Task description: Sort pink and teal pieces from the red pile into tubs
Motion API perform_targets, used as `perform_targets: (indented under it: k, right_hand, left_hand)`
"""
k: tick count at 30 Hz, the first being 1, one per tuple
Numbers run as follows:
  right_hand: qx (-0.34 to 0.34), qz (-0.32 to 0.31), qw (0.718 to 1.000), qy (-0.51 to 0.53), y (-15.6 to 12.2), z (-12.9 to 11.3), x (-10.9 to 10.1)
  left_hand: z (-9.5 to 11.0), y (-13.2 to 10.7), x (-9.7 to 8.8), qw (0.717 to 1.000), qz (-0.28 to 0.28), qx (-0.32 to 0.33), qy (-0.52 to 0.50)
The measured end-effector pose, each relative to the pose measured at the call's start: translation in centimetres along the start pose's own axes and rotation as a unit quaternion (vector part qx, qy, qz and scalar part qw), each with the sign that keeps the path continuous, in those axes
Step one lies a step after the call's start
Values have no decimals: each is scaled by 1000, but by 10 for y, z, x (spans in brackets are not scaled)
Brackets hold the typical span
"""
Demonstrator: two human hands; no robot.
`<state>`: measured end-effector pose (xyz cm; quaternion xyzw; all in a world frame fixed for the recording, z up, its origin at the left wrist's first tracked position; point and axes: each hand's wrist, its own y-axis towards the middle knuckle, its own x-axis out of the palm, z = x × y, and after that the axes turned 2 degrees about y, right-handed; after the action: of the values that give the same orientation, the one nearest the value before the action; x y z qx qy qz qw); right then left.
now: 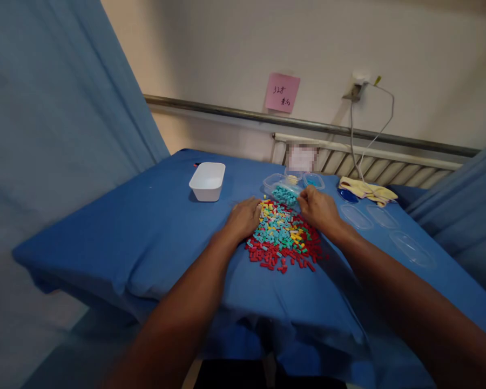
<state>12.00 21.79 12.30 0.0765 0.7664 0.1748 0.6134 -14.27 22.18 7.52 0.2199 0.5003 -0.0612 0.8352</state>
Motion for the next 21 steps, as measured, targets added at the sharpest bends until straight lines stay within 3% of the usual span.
perform_targets:
  k: [6,11,16,21]
  right_hand:
    - [-37,-5,998,45,9,-31,2]
    - [-75,-24,993,84,-10,-37,-5]
    - [-75,-43,991,106,-52,-5,-26]
    - [-42,-41,996,66,-77,38,-42]
  left_hand:
    - [-3,5,-8,989,59,-133,-34]
    - [-4,6,-12,982,66,-165,-66]
    - [-2,7,-9,982,70,-157,-78]
    - [6,7,-3,993,44,-62,-88]
